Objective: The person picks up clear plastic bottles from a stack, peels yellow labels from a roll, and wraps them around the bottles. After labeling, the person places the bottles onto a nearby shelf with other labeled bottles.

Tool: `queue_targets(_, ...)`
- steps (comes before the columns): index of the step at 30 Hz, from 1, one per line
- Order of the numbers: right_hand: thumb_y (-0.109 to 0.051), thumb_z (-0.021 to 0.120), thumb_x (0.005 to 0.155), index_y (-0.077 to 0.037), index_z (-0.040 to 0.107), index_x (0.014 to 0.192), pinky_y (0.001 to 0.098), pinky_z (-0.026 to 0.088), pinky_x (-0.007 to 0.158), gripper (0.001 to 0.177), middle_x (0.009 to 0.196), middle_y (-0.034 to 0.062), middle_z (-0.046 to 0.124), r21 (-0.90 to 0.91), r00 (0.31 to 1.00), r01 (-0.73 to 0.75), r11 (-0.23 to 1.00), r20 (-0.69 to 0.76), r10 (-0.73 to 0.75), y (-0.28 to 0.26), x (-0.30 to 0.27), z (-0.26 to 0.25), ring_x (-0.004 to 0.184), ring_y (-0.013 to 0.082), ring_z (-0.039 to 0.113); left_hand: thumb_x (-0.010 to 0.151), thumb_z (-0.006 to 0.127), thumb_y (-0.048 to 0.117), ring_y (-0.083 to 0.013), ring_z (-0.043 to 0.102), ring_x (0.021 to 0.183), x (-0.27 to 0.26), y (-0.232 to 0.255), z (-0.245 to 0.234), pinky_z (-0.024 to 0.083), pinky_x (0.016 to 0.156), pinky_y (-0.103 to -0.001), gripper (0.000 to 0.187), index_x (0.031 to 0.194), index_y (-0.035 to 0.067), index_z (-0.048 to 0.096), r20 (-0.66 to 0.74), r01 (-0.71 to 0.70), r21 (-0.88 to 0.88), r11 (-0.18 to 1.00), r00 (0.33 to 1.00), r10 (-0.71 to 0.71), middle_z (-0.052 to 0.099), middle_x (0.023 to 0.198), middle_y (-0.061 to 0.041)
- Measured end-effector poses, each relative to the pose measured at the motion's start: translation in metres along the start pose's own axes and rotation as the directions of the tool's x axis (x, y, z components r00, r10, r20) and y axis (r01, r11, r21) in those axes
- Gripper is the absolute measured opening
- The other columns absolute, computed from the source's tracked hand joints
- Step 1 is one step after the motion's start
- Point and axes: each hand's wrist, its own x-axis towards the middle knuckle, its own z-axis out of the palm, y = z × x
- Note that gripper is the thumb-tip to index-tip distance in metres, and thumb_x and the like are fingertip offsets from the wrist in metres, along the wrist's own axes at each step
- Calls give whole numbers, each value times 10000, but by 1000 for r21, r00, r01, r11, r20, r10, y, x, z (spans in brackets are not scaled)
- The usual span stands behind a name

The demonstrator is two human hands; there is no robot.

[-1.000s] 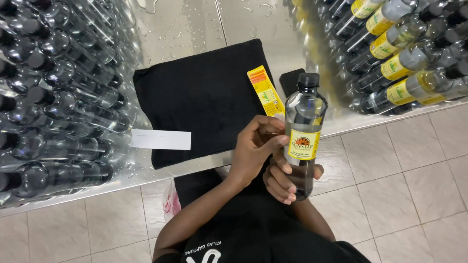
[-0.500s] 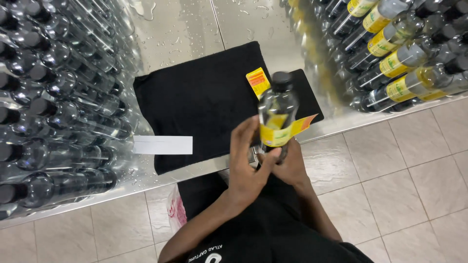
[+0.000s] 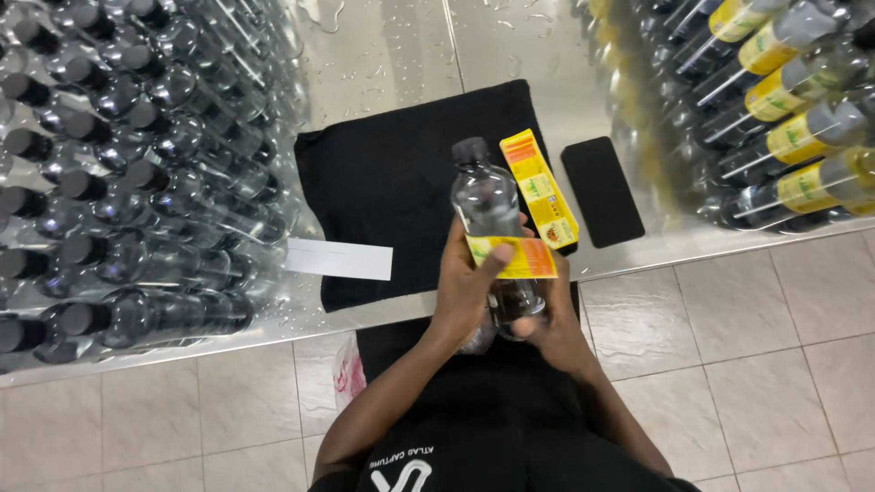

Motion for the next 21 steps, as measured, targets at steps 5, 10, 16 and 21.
queue_targets(5,-397,856,835,-92,50,1751,571,358,1232,1257,1672,234,361,185,999,-28,982,-28,34,5,2,-3,1500,352,413,581,1072,73,-254,748,1136,7,-5,-2,601,1081,-438,910,1342,-6,579,180,-77,8,997,981,74,752,1179,-196)
queue_targets(10,-201,881,812,-71,41,1764,477,572,1108,1276,1559,254,492,128,996,33,991,-89,-22,-3,0,2,1366,334,593,812,977,385,-320,772,1112,9,17,10,650,978,-479,727,1320,-1,629,131,-54,-100,993,989,67,761,1213,-223)
queue_targets(16,-142,873,863,-19,52,1760,459,601,1053,1223,1394,260,587,-66,973,159,985,-161,-168,4,-5,5,1255,346,662,804,982,277,-403,728,1206,11,-7,2,611,1035,-547,760,1383,-42,606,151,-64,-69,996,986,74,720,1298,-261)
queue_targets(21,-169,899,865,16,80,1747,523,598,991,1218,1271,294,684,-324,923,258,910,-197,-331,27,-13,6,1169,424,733,809,977,157,-296,728,1194,18,-13,-4,624,1022,-486,758,1427,-22,576,96,-51,45,998,994,47,740,1252,-180)
